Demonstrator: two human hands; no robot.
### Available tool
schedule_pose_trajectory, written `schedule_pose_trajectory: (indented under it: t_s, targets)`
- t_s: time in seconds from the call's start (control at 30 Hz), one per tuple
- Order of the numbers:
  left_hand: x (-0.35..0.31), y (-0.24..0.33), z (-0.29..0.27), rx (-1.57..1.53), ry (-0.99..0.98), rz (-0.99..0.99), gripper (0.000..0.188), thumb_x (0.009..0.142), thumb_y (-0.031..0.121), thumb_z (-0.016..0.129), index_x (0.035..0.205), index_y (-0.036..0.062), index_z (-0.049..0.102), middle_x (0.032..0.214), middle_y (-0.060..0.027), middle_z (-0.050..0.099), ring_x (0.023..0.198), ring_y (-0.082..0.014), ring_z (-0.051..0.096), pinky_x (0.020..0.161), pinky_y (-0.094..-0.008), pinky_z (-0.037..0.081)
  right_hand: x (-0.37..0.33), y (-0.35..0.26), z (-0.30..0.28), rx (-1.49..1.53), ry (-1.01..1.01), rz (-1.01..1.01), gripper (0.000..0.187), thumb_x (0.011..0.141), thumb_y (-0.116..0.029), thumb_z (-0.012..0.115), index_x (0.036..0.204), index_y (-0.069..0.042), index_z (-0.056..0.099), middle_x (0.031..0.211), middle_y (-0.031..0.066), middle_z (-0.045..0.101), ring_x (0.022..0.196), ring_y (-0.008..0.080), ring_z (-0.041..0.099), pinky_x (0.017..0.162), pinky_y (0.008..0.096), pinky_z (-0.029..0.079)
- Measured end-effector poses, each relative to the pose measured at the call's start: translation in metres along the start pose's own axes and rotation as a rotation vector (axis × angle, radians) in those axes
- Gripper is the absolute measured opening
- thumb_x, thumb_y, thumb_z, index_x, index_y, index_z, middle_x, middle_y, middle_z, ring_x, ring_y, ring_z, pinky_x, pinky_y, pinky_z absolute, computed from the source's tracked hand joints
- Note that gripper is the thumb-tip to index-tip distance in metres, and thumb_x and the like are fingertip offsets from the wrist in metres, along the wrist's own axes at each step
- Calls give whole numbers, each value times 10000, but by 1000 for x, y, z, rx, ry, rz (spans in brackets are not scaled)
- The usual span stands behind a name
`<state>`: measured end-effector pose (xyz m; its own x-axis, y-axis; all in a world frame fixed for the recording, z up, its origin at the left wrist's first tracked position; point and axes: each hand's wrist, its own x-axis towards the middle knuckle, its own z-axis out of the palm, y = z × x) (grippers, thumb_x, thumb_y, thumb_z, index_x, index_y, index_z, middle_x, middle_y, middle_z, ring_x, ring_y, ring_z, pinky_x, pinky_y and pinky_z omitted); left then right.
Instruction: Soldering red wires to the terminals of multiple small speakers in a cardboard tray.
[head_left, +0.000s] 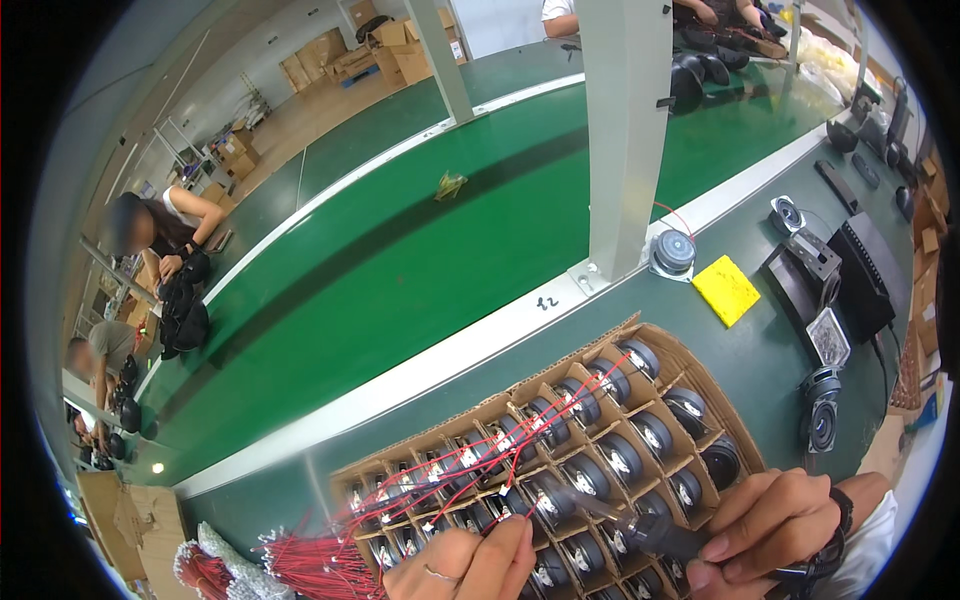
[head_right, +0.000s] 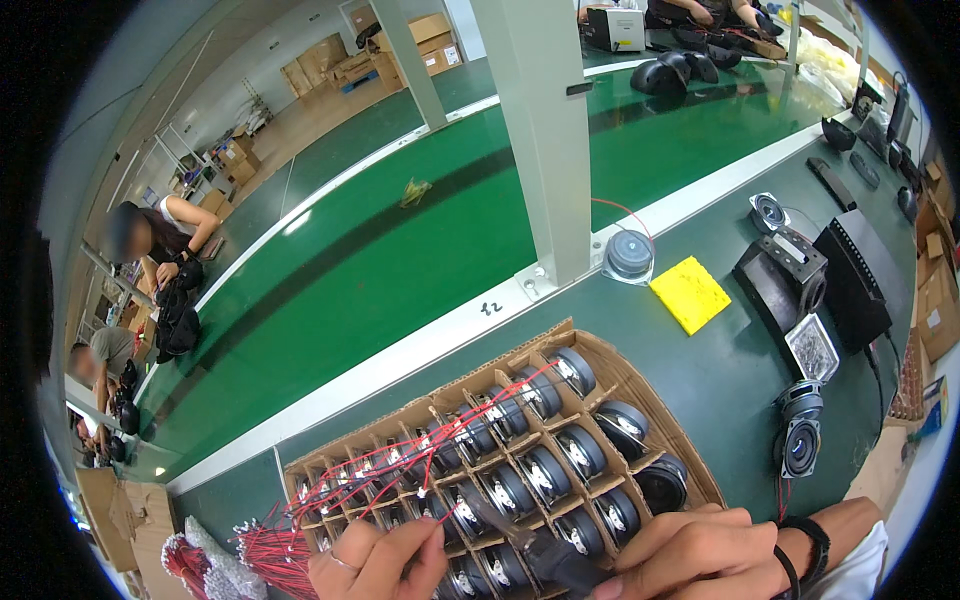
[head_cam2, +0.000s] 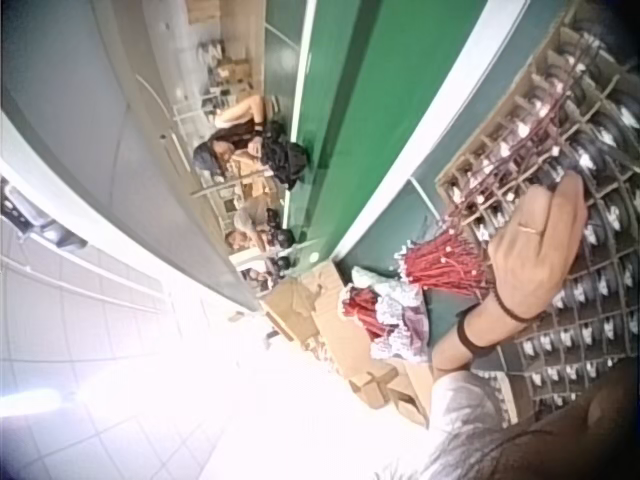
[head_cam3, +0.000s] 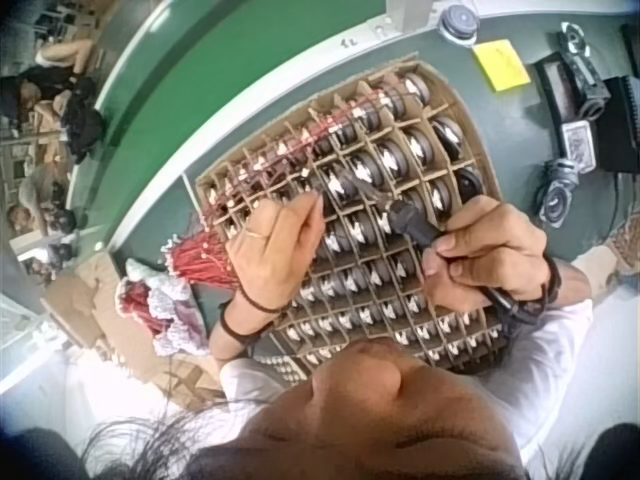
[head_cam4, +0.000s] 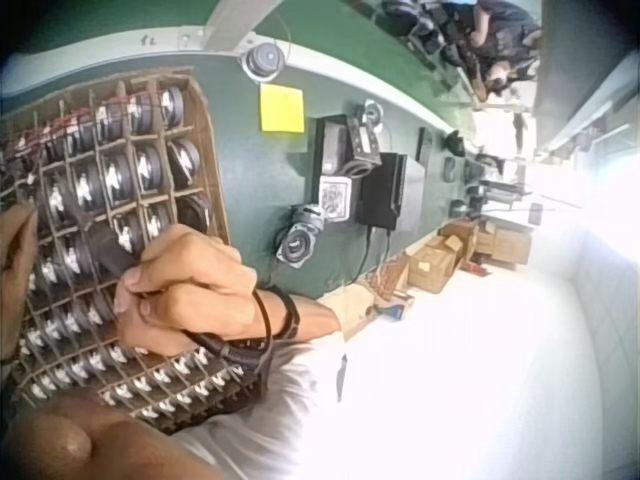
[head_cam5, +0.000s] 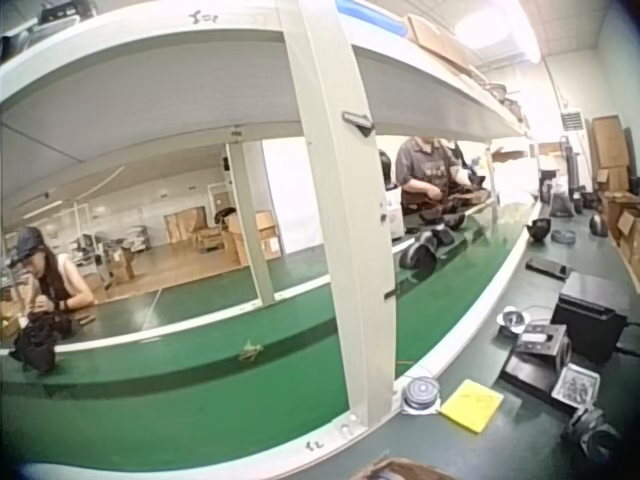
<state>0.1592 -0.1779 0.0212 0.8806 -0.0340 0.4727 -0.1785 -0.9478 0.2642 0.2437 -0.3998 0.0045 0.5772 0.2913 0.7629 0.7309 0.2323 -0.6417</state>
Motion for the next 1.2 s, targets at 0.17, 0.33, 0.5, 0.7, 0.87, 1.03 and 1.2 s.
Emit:
schedule_pose_trajectory:
  t_s: [0.17,0.33,0.5,0.7,0.87,1.03,1.2]
  targets:
    - [1,1,-1,-33,-13,-39,275,803,80,839,1055,103,731,835,-56,577,647,-220,605,538,-335,488,9,-3,-8,-16,-84,-39,293,713,126,772,744,-42,534,818,139,600,576,182,548,500,294,466]
    - [3,6,-20,-91,-128,-113,480,778,138,872,1216,99,679,1089,-107,565,807,-259,625,629,-365,526,6,-2,-9,-31,-32,-73,286,702,132,774,733,-38,545,805,141,602,565,182,552,485,285,469]
    - [9,-6,-38,-217,-361,-92,404,783,123,866,1144,85,690,1261,-133,475,765,-237,549,683,-360,494,-4,0,-15,-76,-33,-22,322,626,75,831,760,-76,581,896,124,639,608,179,625,492,229,498]
    - [7,-12,-37,-277,-406,-18,238,813,32,809,1023,66,702,1243,-131,497,744,-208,504,662,-335,445,-6,4,-19,6,-67,-38,325,617,77,842,742,-76,585,892,122,640,615,183,631,506,235,512]
    - [0,-10,-33,-401,-436,-271,241,790,9,805,997,58,690,1215,-127,535,842,-229,541,719,-351,462,-6,3,-15,-16,-23,-25,344,608,79,842,738,-85,569,883,120,636,599,182,619,506,240,515]
    - [8,-4,-34,-32,-238,133,272,739,6,820,953,103,682,1225,-120,588,1098,-319,557,854,-397,476,-4,3,-9,-22,37,-34,361,597,79,844,736,-90,557,876,120,634,589,179,610,501,239,507]
    - [2,-1,-31,-31,-149,141,295,729,-14,832,973,82,697,1074,-98,647,960,-297,612,784,-384,495,-6,2,-9,-35,57,-25,368,592,88,844,736,-92,556,876,122,636,589,178,609,496,237,496]
